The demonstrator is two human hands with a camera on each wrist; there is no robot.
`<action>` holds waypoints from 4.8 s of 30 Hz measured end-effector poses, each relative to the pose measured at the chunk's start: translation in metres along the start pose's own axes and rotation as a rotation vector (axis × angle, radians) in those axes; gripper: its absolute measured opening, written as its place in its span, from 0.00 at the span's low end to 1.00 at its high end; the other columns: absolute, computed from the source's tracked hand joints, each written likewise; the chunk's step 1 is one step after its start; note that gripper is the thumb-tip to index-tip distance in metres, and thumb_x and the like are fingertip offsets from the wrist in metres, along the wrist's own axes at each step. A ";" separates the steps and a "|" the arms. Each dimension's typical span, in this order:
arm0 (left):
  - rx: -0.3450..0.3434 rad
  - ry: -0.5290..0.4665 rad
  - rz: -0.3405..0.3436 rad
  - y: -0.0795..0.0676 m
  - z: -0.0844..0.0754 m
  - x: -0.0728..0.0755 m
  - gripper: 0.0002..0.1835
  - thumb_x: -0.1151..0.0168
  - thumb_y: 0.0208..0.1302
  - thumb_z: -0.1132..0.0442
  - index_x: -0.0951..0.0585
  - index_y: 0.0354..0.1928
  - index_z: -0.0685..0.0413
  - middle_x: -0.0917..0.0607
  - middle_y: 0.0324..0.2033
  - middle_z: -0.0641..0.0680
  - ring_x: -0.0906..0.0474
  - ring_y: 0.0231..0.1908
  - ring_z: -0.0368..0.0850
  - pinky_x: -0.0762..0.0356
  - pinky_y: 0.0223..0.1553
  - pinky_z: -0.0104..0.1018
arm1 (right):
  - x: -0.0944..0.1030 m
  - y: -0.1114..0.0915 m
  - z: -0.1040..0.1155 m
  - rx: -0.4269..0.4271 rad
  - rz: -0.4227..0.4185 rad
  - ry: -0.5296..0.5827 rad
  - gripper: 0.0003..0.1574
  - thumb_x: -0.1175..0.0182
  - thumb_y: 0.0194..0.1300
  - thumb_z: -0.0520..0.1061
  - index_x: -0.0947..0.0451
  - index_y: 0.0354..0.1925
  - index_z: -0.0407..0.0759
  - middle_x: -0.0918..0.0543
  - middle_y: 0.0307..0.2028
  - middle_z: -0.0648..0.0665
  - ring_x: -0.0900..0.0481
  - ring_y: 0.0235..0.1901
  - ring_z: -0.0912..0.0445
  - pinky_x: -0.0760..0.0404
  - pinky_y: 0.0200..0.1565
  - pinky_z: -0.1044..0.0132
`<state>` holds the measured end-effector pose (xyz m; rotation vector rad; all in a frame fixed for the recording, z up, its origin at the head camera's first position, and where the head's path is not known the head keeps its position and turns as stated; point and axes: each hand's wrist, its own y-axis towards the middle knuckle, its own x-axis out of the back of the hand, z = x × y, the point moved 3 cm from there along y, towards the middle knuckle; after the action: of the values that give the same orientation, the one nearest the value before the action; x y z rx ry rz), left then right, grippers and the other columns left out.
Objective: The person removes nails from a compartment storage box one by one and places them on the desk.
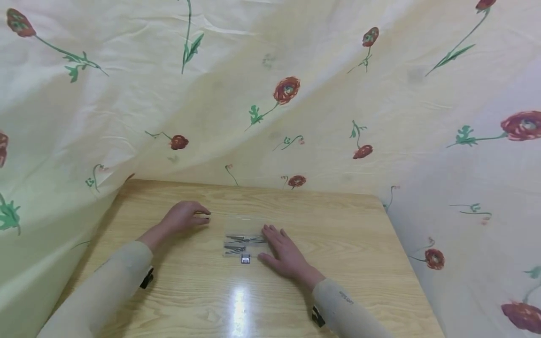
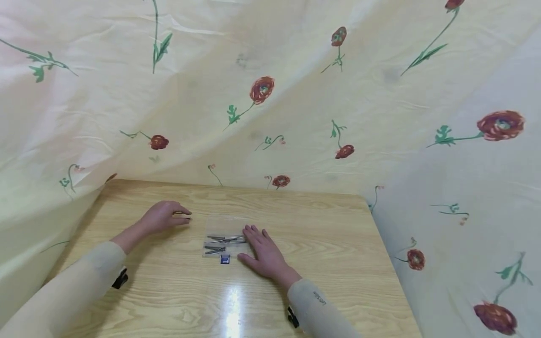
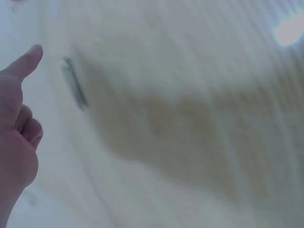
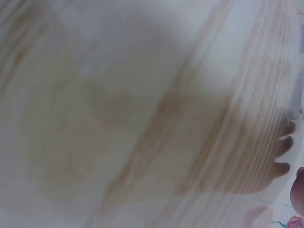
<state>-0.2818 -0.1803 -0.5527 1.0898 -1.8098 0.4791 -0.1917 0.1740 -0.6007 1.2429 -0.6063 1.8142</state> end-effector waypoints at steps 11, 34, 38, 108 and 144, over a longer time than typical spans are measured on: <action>-0.227 -0.007 0.089 0.018 -0.058 -0.024 0.16 0.22 0.64 0.53 0.08 0.51 0.51 0.07 0.46 0.52 0.11 0.48 0.51 0.13 0.51 0.51 | -0.005 -0.004 -0.008 0.002 0.002 -0.011 0.53 0.48 0.79 0.72 0.47 0.85 0.46 0.46 0.84 0.45 0.50 0.84 0.50 0.54 0.82 0.49; -0.259 0.061 0.195 0.030 -0.083 -0.066 0.08 0.25 0.66 0.60 0.07 0.46 0.45 0.07 0.44 0.46 0.11 0.47 0.43 0.14 0.56 0.44 | -0.004 -0.006 -0.007 0.032 -0.031 0.002 0.52 0.46 0.78 0.71 0.44 0.84 0.44 0.43 0.84 0.44 0.48 0.83 0.48 0.52 0.82 0.46; -0.286 0.089 0.206 0.031 -0.083 -0.070 0.09 0.25 0.67 0.61 0.08 0.47 0.45 0.07 0.43 0.45 0.12 0.46 0.42 0.14 0.56 0.42 | -0.003 -0.005 -0.005 0.024 -0.012 0.010 0.52 0.47 0.78 0.71 0.45 0.84 0.44 0.44 0.84 0.45 0.50 0.84 0.48 0.53 0.82 0.46; -0.162 0.179 -0.031 -0.009 -0.019 0.039 0.02 0.22 0.64 0.63 0.09 0.36 0.51 0.08 0.35 0.48 0.11 0.37 0.47 0.11 0.40 0.48 | -0.003 0.004 0.004 -0.011 -0.027 0.006 0.52 0.46 0.79 0.69 0.46 0.84 0.43 0.45 0.84 0.43 0.49 0.83 0.48 0.53 0.82 0.46; -0.065 0.231 -0.078 -0.017 0.024 -0.017 0.06 0.27 0.70 0.59 0.09 0.39 0.54 0.08 0.38 0.51 0.11 0.40 0.51 0.12 0.47 0.52 | -0.002 0.008 0.004 0.006 -0.034 -0.012 0.52 0.45 0.79 0.68 0.45 0.84 0.40 0.43 0.83 0.42 0.47 0.83 0.46 0.51 0.82 0.45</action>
<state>-0.2771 -0.1981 -0.5815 1.0126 -1.5649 0.4757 -0.1964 0.1660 -0.6007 1.2614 -0.5836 1.7832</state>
